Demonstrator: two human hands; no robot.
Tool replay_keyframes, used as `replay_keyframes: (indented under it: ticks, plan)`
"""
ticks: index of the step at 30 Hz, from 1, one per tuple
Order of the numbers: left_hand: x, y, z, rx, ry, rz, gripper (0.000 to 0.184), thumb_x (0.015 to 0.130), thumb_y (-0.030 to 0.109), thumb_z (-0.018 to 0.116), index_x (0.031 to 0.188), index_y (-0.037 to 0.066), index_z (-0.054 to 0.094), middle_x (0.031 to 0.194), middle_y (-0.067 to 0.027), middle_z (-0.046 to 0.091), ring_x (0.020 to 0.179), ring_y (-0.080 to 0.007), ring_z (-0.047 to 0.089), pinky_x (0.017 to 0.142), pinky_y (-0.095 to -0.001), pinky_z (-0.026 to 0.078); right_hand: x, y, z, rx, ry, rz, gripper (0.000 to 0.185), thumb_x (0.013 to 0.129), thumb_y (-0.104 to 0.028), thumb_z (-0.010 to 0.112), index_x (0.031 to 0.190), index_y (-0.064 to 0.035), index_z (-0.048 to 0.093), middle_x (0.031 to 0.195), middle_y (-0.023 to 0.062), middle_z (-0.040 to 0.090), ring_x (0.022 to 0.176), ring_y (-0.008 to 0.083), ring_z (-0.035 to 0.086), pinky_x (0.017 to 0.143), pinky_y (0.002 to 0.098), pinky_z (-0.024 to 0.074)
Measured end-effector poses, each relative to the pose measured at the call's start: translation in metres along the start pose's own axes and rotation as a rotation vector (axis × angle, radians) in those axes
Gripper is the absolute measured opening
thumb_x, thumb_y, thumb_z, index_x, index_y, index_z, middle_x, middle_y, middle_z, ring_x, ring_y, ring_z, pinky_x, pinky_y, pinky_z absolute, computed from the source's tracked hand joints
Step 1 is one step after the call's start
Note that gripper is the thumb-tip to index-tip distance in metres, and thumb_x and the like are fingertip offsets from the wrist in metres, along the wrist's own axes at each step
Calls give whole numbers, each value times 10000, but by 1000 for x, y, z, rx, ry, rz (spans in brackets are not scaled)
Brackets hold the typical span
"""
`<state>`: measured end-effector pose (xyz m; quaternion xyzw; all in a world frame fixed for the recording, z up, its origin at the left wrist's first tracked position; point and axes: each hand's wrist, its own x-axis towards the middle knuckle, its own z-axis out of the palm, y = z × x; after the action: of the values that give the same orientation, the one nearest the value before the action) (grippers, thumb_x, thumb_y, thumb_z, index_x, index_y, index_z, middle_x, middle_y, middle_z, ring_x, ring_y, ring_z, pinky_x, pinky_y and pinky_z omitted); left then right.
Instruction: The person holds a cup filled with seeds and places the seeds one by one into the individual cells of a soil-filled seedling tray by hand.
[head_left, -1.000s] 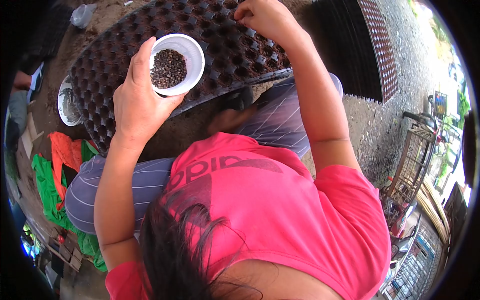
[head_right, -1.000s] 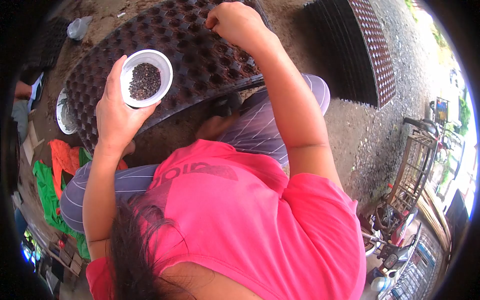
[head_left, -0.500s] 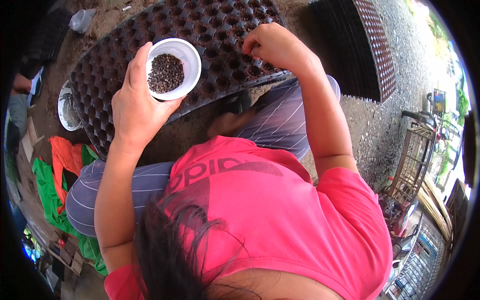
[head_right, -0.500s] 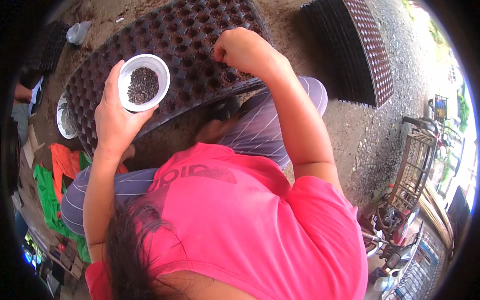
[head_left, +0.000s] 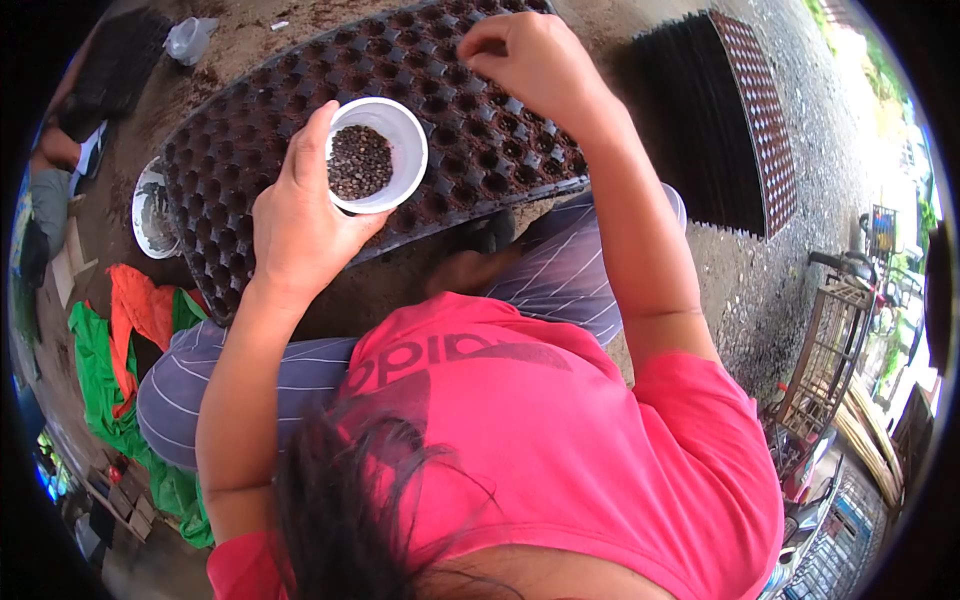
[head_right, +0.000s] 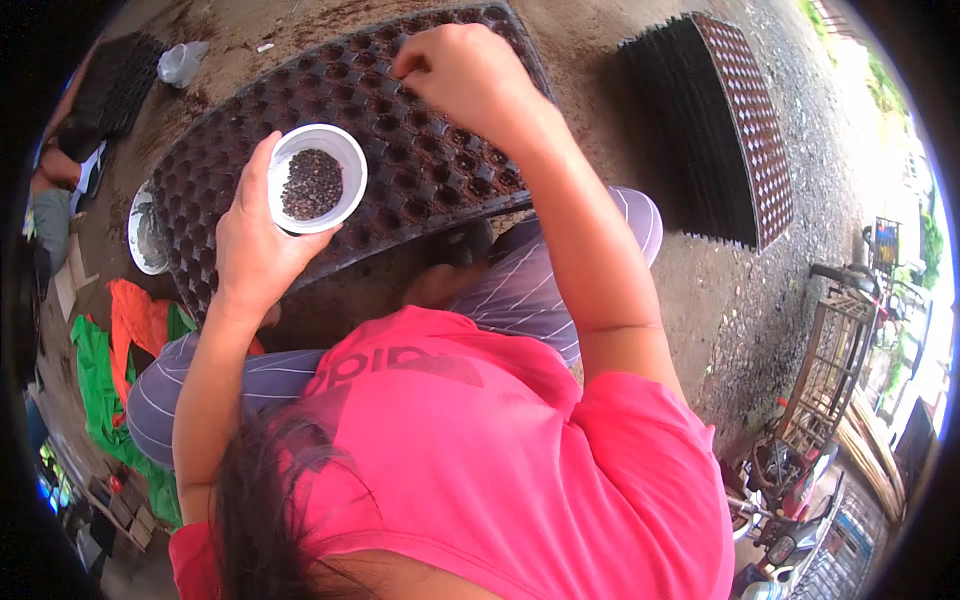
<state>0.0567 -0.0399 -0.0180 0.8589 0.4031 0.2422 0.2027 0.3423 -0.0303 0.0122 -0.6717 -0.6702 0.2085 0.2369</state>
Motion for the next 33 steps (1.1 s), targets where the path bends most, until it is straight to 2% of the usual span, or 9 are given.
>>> replay_keyframes:
  ticks: [3,5,7,16,19,23,25,27,33]
  plan:
    - [2,6,3,-20,-50,-61,1040,648,222,944,1525,107,396,1365,-190,635,1144,-391,686,928,-471,583,-10,-50,17,91,-132,-297,161,823,-124,706,955,-70,781,824,150,731,743,286,731,713,392,574]
    - [4,9,5,-20,-54,-36,1060,635,236,948,1524,104,385,1373,-183,627,1136,-399,685,912,-475,588,-15,-67,42,-257,-313,-465,142,799,-92,695,917,-42,758,809,164,725,753,311,734,683,419,579]
    - [7,10,3,-18,-39,10,1052,635,227,940,1519,111,381,1369,-167,622,1093,-394,698,861,-468,602,-21,-68,67,-285,-169,-561,141,772,-77,694,893,-11,722,796,176,722,752,332,736,649,430,588]
    - [5,4,0,0,-46,29,1048,639,217,928,1518,99,369,1380,-160,606,1031,-397,716,813,-473,612,-18,-68,82,-223,-141,-584,194,724,-118,735,879,-2,729,793,159,733,736,313,747,631,411,590]
    - [3,3,-2,16,-63,-26,1051,646,219,928,1527,103,366,1364,-175,617,1080,-400,700,855,-484,601,-14,-68,71,-172,-198,-554,159,720,-56,715,870,-14,748,807,182,727,770,360,730,649,425,585]
    - [5,-6,-3,37,-8,11,1038,667,240,916,1527,96,354,1351,-171,620,1018,-390,719,788,-479,616,1,-50,-1,175,-193,33,191,786,-75,719,964,-49,782,844,131,754,739,231,726,701,365,567]
    - [3,-9,-4,24,-7,0,1038,668,231,914,1528,95,350,1339,-175,627,1036,-386,714,798,-477,616,14,5,-3,49,18,13,201,779,-115,716,961,-88,797,825,138,755,760,280,745,735,374,587]
    - [3,-10,-4,-30,-30,-70,1040,653,195,928,1530,94,379,1340,-189,638,1118,-393,694,915,-474,587,23,49,2,-37,41,34,197,783,-112,716,958,-76,799,839,149,756,807,296,747,784,384,586]
    - [6,-11,-4,-15,-17,-71,1052,647,187,932,1534,85,376,1325,-200,646,1126,-387,694,928,-463,583,30,71,16,-40,-70,73,180,770,-76,725,934,-70,797,903,141,772,871,310,748,820,391,583]
